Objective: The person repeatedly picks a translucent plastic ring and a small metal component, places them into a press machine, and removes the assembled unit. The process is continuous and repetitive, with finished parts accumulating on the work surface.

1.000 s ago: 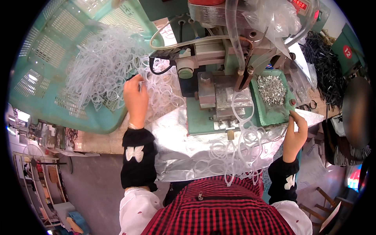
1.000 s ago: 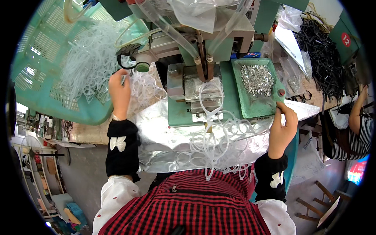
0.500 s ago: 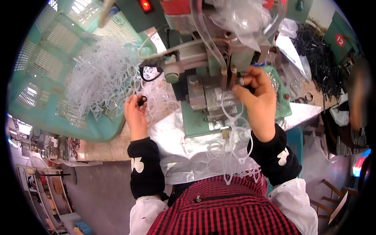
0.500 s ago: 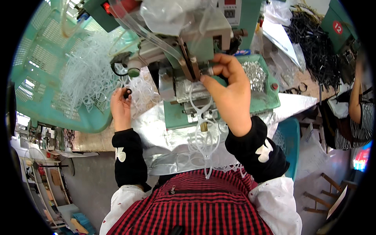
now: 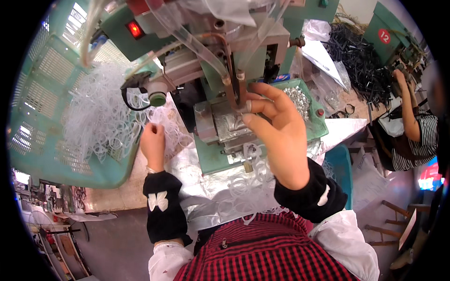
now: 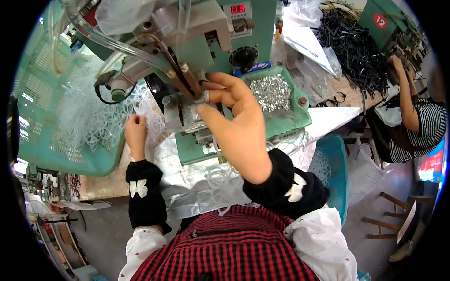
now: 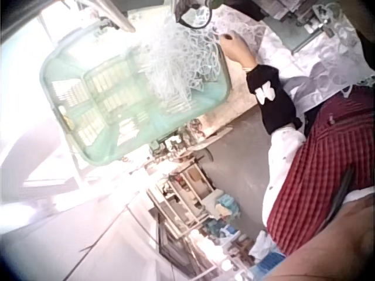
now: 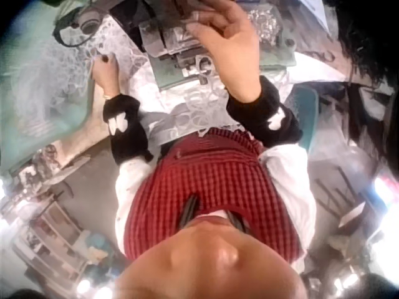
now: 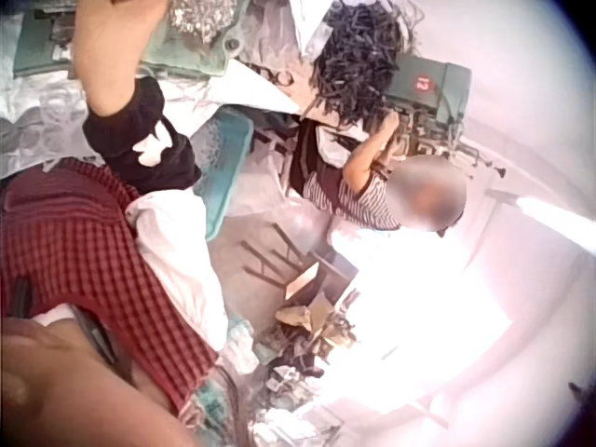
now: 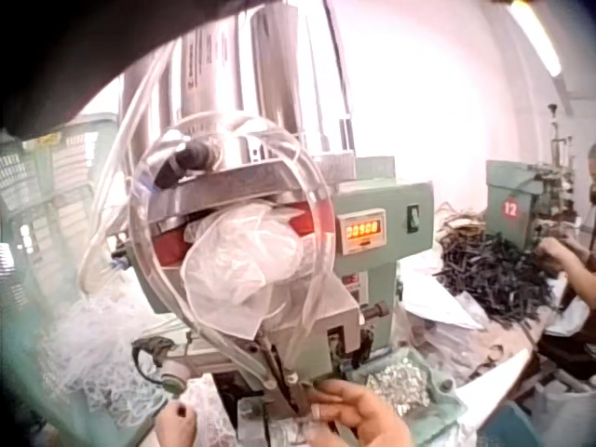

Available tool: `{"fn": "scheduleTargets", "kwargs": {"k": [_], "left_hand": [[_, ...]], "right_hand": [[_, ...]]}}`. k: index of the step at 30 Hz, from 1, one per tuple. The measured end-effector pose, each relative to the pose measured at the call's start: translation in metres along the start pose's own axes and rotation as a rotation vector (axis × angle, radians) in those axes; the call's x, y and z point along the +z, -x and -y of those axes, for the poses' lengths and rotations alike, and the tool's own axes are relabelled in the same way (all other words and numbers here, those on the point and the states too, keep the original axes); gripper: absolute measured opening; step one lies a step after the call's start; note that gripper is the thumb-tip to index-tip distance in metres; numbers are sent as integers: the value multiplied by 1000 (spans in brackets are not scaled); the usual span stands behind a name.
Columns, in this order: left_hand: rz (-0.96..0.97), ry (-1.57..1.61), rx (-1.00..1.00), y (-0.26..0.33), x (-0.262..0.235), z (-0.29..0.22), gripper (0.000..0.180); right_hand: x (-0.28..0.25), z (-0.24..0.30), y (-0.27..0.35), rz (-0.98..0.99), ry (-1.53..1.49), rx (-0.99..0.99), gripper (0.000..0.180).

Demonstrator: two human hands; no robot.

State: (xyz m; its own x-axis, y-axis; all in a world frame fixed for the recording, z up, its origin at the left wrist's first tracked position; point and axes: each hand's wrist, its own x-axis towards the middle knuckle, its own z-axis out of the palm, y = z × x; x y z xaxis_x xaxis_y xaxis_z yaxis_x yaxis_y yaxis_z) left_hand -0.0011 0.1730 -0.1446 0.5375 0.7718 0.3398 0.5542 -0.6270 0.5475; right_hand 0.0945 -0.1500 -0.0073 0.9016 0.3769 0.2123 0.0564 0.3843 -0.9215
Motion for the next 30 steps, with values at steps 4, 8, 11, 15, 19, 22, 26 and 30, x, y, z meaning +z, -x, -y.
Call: {"fn": "scheduleTargets", "kwargs": {"k": [4, 8, 11, 15, 19, 22, 26, 30], "left_hand": [[-125, 899, 149, 44, -71, -84, 9], [-15, 778, 1003, 87, -96, -153, 9], [81, 671, 1352, 97, -85, -186, 16], [67, 577, 1457, 92, -57, -188, 24], [89, 625, 1468, 87, -50, -188, 27], [97, 669, 1428, 89, -44, -184, 28], [174, 685, 1207, 119, -48, -173, 29], [-47, 578, 926, 158, -82, -150, 31]], "right_hand": [[-60, -16, 1, 7, 417, -167, 42], [-132, -58, 5, -42, 902, -121, 29], [-125, -45, -3, -63, 889, -208, 25], [-141, -41, -23, -222, 842, -297, 19], [-149, -47, 5, -148, 1056, -237, 13], [-139, -46, 9, -173, 1233, -192, 13], [-137, -55, 2, -150, 1422, -253, 12], [-144, -64, 10, -228, 1285, -286, 10]]}}
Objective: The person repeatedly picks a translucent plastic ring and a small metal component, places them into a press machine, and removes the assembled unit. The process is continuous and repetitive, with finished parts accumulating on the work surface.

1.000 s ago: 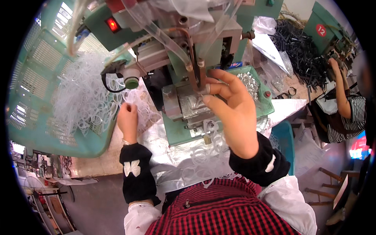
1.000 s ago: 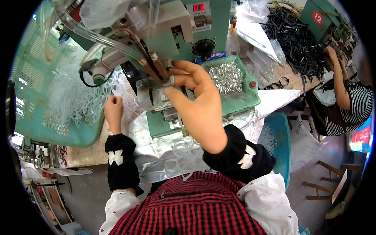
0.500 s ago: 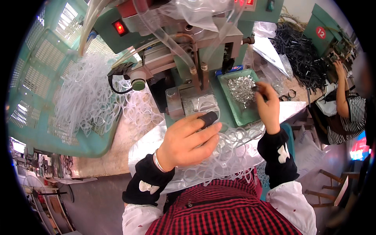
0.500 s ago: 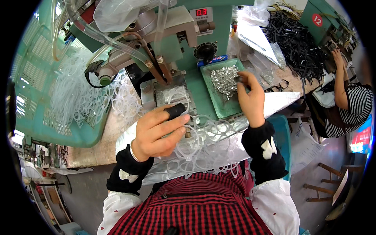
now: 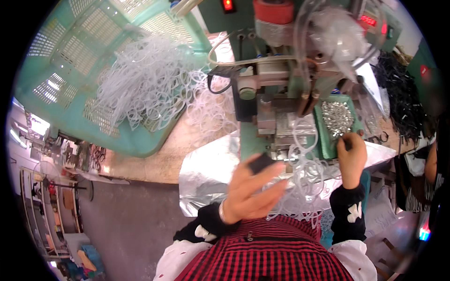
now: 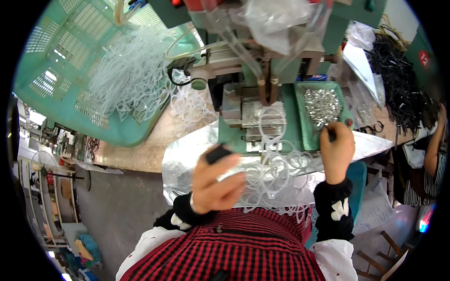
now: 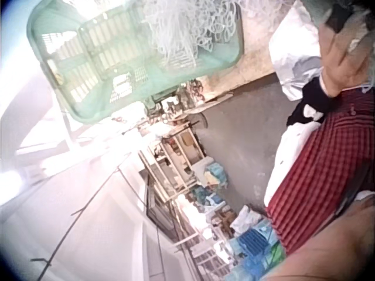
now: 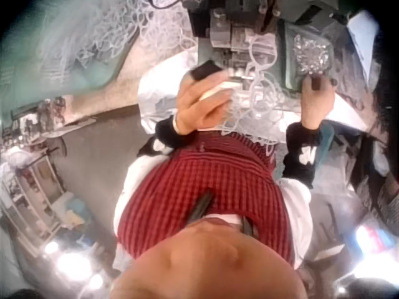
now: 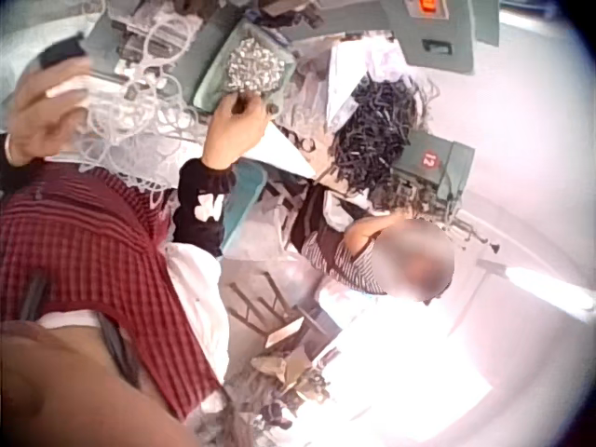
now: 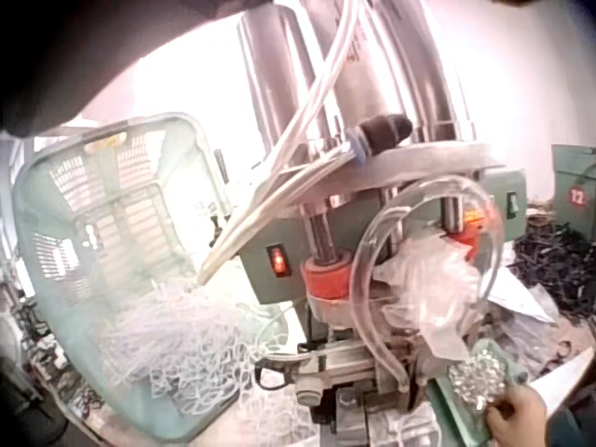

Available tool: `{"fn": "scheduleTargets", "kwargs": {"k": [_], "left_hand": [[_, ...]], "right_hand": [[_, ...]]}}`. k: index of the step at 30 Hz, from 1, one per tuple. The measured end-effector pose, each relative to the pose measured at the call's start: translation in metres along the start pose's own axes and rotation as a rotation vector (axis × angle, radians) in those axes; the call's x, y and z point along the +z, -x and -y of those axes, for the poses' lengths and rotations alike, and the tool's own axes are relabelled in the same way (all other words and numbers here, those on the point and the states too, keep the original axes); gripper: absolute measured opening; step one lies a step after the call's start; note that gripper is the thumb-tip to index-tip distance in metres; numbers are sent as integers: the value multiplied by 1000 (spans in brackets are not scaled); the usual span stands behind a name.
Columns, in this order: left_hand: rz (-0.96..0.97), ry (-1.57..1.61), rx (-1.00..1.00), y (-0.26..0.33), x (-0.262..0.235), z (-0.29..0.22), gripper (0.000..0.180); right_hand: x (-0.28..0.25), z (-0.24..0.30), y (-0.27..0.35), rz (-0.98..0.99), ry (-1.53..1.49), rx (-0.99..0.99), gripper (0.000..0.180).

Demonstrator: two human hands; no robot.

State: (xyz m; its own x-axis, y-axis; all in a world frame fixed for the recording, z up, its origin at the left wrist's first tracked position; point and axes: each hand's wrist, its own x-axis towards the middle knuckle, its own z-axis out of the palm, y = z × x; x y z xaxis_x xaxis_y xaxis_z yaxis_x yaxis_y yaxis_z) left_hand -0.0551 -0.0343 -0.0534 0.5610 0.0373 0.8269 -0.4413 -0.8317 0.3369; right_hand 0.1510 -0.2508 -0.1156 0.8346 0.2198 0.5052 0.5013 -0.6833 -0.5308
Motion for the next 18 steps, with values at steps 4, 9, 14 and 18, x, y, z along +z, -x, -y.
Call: {"fn": "scheduleTargets", "kwargs": {"k": [4, 9, 14, 18], "left_hand": [[-352, -346, -364, -9, -75, 6, 16], [-162, -692, -341, -49, -98, 63, 8], [220, -943, -464, 13, -49, 156, 15], [257, -981, -554, 55, -38, 188, 16]], "right_hand": [[1, -6, 7, -26, -384, 143, 11], [7, 33, -14, -57, -386, 34, 13], [13, 35, -11, -44, -367, 12, 12], [-5, 7, 10, -127, -218, 16, 13]]}}
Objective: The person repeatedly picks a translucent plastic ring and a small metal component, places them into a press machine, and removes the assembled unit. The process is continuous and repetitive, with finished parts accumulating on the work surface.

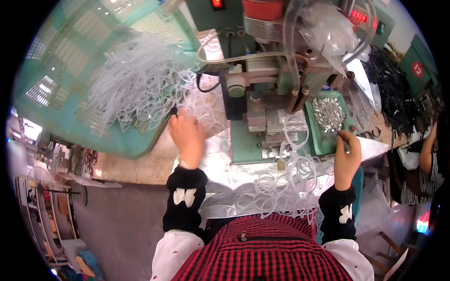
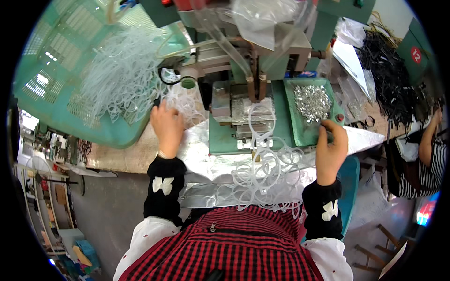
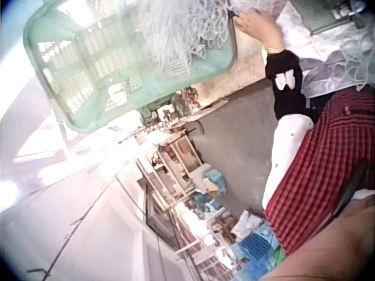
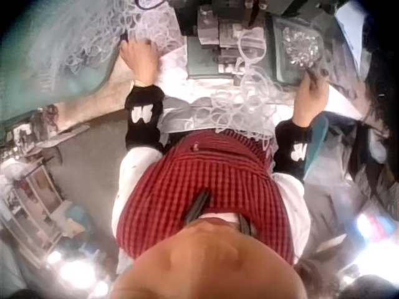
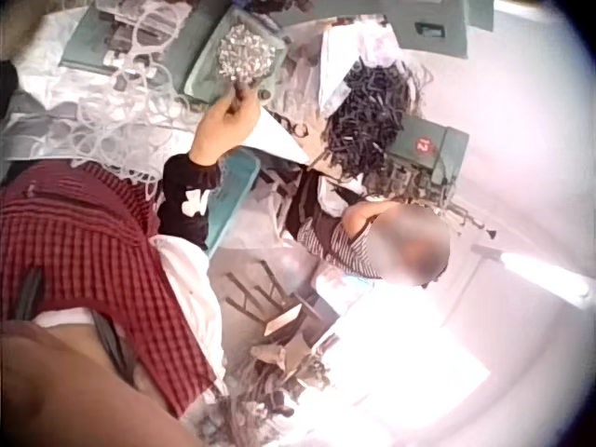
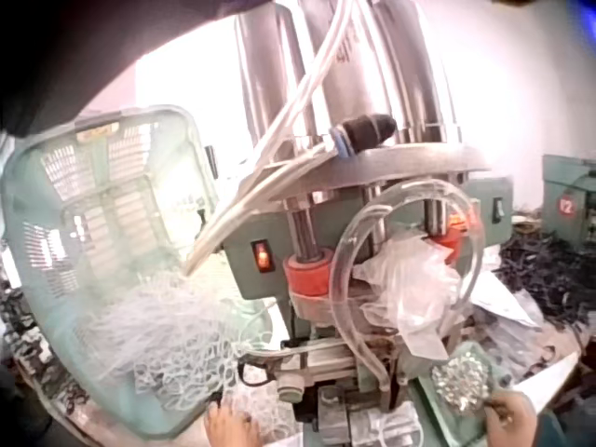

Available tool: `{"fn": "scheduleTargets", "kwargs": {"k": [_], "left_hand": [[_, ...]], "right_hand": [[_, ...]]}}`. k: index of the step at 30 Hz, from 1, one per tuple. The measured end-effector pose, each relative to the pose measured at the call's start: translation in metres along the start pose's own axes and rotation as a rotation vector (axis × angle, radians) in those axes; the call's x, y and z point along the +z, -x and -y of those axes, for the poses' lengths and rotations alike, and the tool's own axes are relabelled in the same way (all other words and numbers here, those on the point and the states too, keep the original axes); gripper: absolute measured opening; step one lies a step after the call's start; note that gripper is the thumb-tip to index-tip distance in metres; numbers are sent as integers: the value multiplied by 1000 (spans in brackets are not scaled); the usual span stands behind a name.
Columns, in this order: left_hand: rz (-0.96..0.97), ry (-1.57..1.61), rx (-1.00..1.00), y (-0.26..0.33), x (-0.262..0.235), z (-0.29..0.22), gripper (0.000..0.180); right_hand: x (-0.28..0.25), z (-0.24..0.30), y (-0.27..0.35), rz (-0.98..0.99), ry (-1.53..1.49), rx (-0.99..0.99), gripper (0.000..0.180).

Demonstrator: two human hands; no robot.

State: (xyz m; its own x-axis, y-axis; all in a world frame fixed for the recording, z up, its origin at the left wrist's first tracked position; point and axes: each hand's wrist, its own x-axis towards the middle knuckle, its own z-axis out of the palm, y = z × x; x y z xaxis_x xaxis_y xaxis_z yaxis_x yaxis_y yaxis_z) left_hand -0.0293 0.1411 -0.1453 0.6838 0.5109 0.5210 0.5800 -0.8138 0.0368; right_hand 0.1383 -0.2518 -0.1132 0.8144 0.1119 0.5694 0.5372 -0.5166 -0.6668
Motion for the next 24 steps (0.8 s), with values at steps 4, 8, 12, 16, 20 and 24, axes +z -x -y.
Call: {"fn": "scheduleTargets", "kwargs": {"k": [4, 8, 12, 16, 20, 24], "left_hand": [[-228, 176, -9, 10, -32, 11, 13], [-211, 953, -337, -3, -74, -8, 15], [-197, 1204, -360, -19, -71, -27, 13], [-30, 1415, -468, 3, -56, -36, 7], [14, 1467, -528, 25, -50, -37, 7], [-215, 1613, -380, 3, -79, -61, 6]], "right_hand": [[-41, -20, 18, -28, 30, 111, 13], [-40, 18, 7, 112, -242, 176, 13], [-3, 88, -39, 253, -485, 25, 16], [51, 102, -55, 304, -817, 219, 34], [45, 110, -41, 303, -917, 318, 41], [44, 113, -40, 284, -1020, 389, 43]]}}
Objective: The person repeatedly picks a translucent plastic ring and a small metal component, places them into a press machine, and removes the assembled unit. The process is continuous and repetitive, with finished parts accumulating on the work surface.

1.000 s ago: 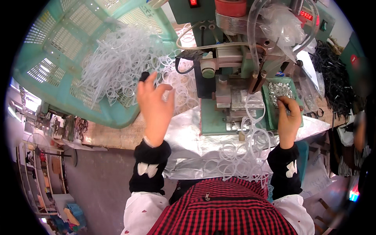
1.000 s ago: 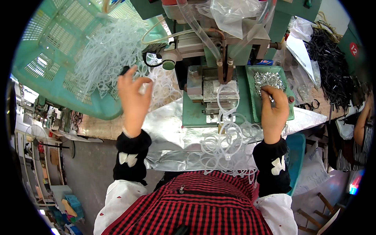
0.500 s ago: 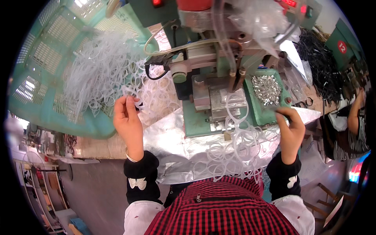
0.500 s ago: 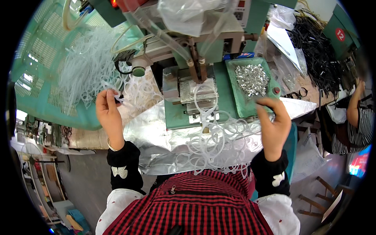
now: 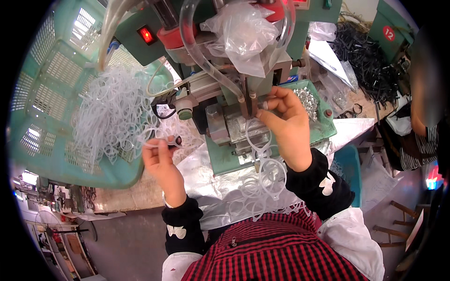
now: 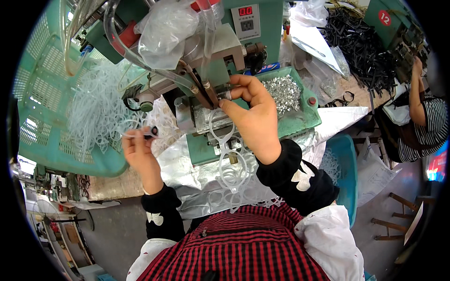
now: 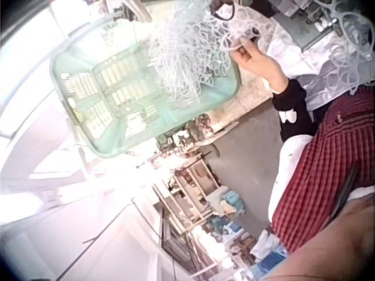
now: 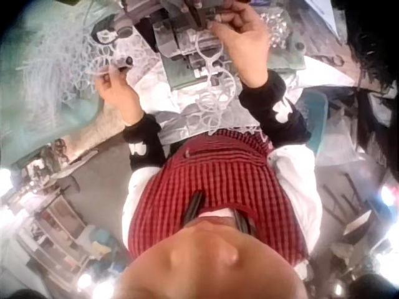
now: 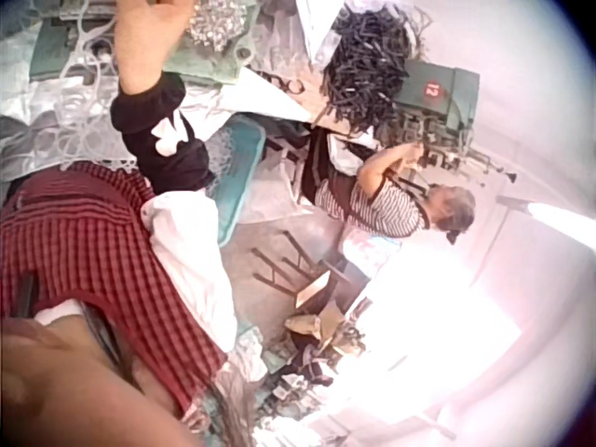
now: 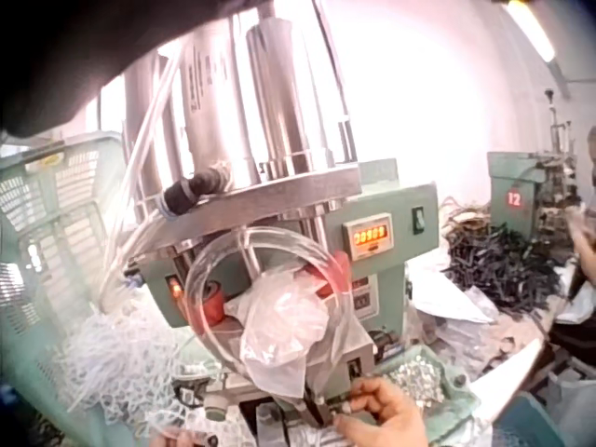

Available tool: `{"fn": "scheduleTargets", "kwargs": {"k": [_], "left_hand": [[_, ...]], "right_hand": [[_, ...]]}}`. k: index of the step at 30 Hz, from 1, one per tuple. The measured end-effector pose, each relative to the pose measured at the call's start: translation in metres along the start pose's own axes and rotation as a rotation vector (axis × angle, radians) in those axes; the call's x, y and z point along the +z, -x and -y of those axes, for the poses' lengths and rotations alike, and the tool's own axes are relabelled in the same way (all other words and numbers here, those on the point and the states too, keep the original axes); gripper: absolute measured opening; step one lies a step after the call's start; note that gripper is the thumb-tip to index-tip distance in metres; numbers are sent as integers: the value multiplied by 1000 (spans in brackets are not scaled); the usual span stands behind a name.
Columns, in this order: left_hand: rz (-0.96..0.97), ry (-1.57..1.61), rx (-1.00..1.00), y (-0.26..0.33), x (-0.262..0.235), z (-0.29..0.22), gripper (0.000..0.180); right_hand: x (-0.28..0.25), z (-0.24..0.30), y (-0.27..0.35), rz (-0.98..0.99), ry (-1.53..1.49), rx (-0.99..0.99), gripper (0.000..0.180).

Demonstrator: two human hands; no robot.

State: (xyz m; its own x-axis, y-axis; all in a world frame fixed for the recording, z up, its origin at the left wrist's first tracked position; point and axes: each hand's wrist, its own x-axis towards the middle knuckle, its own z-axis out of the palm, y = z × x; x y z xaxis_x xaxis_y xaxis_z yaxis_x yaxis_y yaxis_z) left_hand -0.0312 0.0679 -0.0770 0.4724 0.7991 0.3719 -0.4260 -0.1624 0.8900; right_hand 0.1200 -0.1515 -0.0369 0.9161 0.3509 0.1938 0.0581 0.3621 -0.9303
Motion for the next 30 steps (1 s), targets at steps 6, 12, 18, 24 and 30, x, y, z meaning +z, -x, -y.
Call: {"fn": "scheduleTargets", "kwargs": {"k": [6, 12, 18, 24, 30], "left_hand": [[347, -99, 543, -12, 76, -106, 9], [425, -122, 606, -4, 81, -84, 11], [805, -495, 1222, 22, 97, -52, 17], [803, -423, 1225, 26, 93, -33, 21], [817, -473, 963, 51, 72, -46, 32]], "right_hand": [[17, 13, 4, 47, -250, 107, 40], [10, 38, 23, 139, 61, -21, 48], [-93, -13, -19, -299, 623, -378, 42], [-121, -20, 25, -108, 1198, -183, 32], [-103, -41, -5, -143, 1408, -384, 12]]}}
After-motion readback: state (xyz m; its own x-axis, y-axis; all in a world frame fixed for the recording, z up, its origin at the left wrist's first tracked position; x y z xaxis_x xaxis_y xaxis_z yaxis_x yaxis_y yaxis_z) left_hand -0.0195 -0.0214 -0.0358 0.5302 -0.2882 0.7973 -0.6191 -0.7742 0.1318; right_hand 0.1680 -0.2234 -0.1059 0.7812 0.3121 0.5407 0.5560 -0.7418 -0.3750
